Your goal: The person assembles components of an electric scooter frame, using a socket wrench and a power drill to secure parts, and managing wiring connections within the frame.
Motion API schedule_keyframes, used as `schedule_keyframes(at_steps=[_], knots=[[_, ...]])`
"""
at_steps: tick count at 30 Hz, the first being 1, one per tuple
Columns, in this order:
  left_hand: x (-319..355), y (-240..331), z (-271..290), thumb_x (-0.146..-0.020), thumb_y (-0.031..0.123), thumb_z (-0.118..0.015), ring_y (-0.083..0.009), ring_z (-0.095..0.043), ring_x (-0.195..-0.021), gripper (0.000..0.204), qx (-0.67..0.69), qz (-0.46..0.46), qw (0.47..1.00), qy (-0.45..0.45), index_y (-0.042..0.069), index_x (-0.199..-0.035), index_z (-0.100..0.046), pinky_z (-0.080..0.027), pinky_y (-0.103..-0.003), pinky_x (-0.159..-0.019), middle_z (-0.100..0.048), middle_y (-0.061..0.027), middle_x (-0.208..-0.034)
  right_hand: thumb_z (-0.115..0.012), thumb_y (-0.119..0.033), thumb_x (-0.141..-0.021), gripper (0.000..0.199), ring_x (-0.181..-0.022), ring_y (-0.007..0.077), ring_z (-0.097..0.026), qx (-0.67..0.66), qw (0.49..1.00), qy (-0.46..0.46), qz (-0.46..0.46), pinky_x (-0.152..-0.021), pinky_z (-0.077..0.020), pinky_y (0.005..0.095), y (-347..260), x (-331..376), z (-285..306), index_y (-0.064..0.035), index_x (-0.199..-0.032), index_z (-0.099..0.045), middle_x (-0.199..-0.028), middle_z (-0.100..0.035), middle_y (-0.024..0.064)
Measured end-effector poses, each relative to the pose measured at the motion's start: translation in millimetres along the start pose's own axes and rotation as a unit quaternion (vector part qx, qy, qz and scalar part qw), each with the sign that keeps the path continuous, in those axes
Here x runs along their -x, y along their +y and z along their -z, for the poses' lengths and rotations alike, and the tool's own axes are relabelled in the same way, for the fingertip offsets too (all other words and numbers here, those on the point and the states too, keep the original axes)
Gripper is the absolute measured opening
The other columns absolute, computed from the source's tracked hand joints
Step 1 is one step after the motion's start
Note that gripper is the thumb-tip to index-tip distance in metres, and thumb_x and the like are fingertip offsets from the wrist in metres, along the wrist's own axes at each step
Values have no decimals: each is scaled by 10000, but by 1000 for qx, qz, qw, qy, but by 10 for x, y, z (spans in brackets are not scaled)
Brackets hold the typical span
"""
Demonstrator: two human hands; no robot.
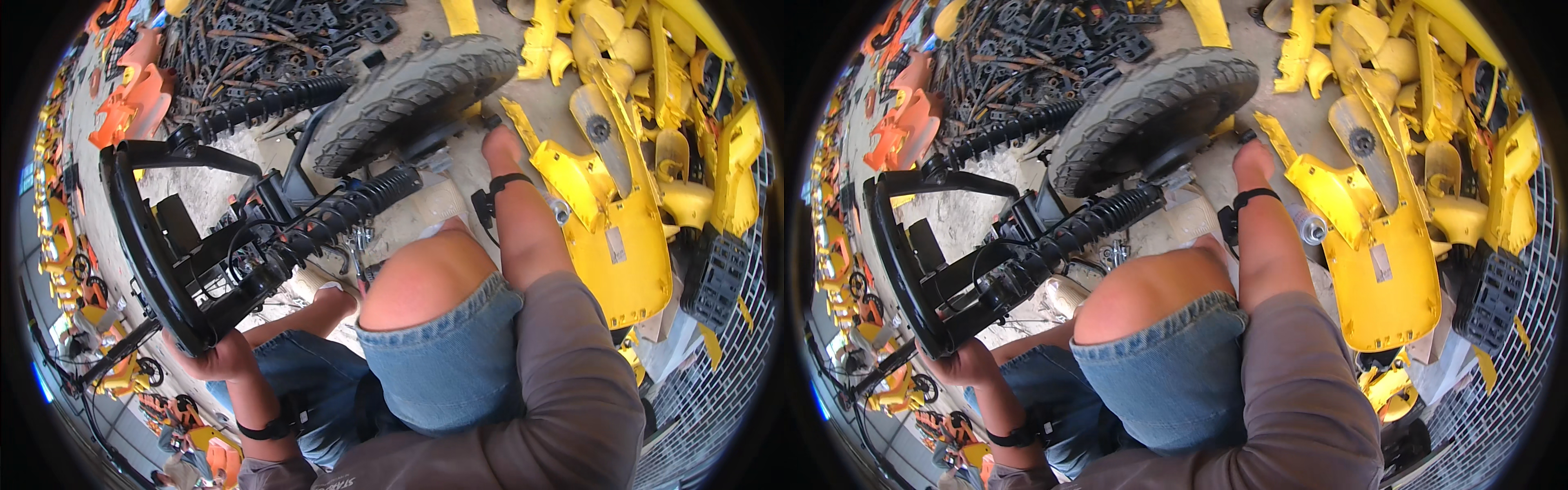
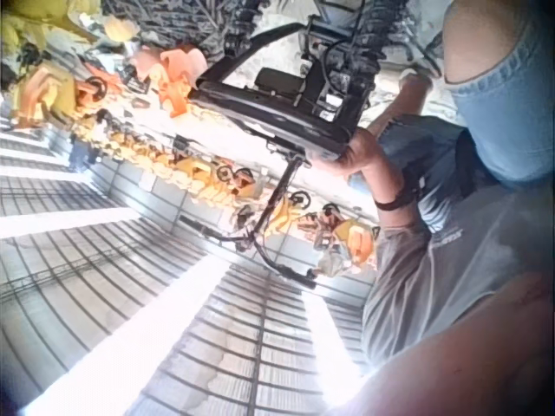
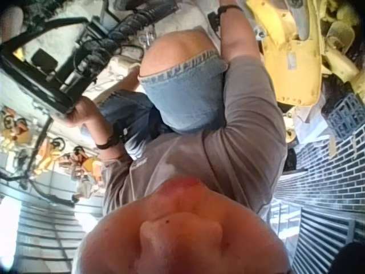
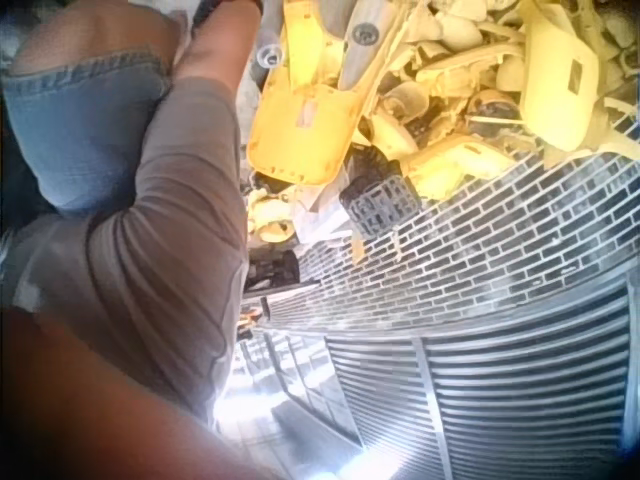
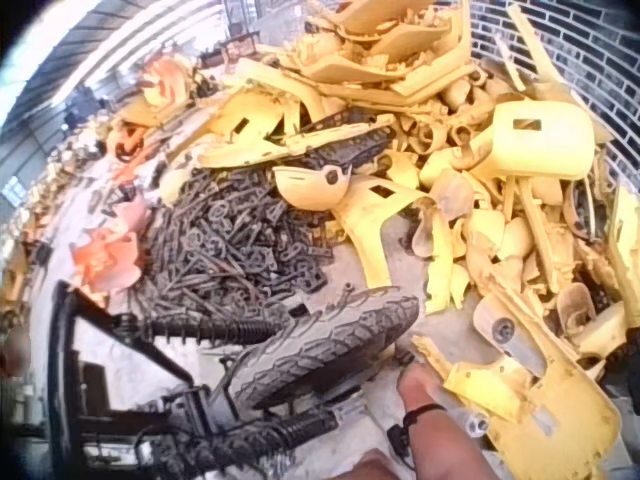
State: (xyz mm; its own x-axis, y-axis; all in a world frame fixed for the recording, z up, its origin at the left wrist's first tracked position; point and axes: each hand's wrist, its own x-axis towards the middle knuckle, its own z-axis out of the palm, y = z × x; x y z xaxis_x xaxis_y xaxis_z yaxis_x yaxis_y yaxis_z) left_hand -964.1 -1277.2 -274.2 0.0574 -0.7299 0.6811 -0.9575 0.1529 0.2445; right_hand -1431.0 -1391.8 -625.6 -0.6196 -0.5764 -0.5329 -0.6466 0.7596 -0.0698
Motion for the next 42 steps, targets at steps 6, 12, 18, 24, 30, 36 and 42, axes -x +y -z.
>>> schedule_keyframes(at_steps=[6, 12, 18, 24, 30, 36, 42], knots=[[-65, 131, 36, -738, 112, -772, -339, -615, -880, 329, 18, -10, 1000, -8, -10, -988, -597, -475, -412, -819, -632, -181, -1028, -520, -228, -928, 324, -1116, 367, -656, 30, 996, -4, 84, -907, -539, 473, 110, 27, -86, -53, -1139, -692, -1165, -681, 223], [-408, 383, 48, -707, 116, -732, -259, -619, -748, 221, -70, -57, 994, -56, 76, -902, -635, -402, -366, -700, -672, -77, -889, -604, -368, -850, 424, -538, 319, -633, -46, 970, -190, 145, -553, -510, 433, 586, 676, 447, 41, -761, -667, -649, -636, 226], [-466, 457, 131, -553, 72, -645, -244, -624, -809, 339, -29, -12, 998, -53, 105, -890, -656, -403, -382, -708, -670, -25, -908, -637, -302, -804, 327, -500, 217, -580, 44, 926, -282, 247, -483, -461, 351, 228, 1557, 2059, 14, -727, -674, -635, -635, 107], [-444, 450, 284, -589, 77, -682, -262, -618, -892, 365, 6, 11, 997, -76, 91, -953, -664, -422, -398, -761, -674, -43, -989, -590, -210, -942, 293, -585, 123, -555, -448, 767, -233, 396, -545, -456, 269, -861, 2629, 3672, 1, -1143, -630, -866, -674, 79], [-444, 446, 484, -658, 123, -710, -271, -601, -936, 371, 28, 18, 992, -122, 88, -1024, -660, -424, -404, -795, -650, -55, -993, -569, -170, -972, 291, -697, 93, -587, -492, 715, -165, 469, -636, -469, 238, -1059, 3596, 4129, -21, -1220, -597, -914, -670, 48], [-271, 436, 589, -696, 113, -660, -316, -548, -1088, 517, 76, 13, 988, -136, 79, -1207, -588, -400, -452, -959, -604, -104, -1123, -592, -155, -944, 296, -711, 100, -596, -300, 808, -226, 454, -643, -491, 243, -732, 3967, 3702, -10, -1202, -607, -917, -680, 50], [-182, 357, 689, -697, 137, -673, -358, -487, -1204, 696, 81, -34, 985, -151, 65, -1359, -471, -348, -477, -1067, -536, -154, -1269, -587, -168, -946, 318, -737, 110, -607, -247, 810, -244, 472, -666, -505, 247, -602, 4346, 3714, -2, -1217, -602, -929, -681, 52]])
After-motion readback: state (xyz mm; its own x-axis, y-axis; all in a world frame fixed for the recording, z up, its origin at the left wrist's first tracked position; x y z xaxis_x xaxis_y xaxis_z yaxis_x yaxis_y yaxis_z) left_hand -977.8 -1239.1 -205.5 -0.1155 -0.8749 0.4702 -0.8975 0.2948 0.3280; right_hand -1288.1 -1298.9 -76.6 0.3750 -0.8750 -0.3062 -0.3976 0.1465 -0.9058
